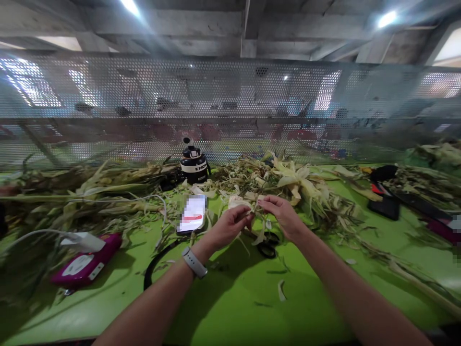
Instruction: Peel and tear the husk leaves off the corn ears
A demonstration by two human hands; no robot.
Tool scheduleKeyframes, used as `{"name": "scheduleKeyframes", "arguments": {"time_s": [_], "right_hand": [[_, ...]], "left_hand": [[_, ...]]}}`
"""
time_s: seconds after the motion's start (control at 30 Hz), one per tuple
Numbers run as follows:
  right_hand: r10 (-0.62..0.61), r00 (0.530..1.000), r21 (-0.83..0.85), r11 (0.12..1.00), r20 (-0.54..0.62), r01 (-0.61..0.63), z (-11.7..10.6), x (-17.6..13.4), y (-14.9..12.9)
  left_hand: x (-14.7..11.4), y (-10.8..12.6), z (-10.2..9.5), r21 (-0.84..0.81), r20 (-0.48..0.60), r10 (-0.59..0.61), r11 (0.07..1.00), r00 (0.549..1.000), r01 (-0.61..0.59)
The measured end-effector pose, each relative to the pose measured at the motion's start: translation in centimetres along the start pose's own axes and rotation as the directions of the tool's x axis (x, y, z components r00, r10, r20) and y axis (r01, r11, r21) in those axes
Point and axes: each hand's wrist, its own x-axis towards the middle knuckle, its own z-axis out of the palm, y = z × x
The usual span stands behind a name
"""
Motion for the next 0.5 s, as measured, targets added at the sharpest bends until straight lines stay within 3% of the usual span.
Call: {"name": "scheduleKeyframes", "arguments": {"time_s": [0.2,0.5], "right_hand": [[-0.031,0.998,-0.017,0.999,0.051,0.032,0.39,-0.49,-0.48],[-0.020,0.999,-0.068,0.997,0.050,0.024,0.42,-0.42,-0.30]], "left_hand": [[-0.30,0.50,0.03,-0.093,-0.044,-0.033,0.995,0.999,0.029],[-0.11,0.06,-0.26,-0.026,-0.079,-0.020,0.999,0.997,0.018]]}}
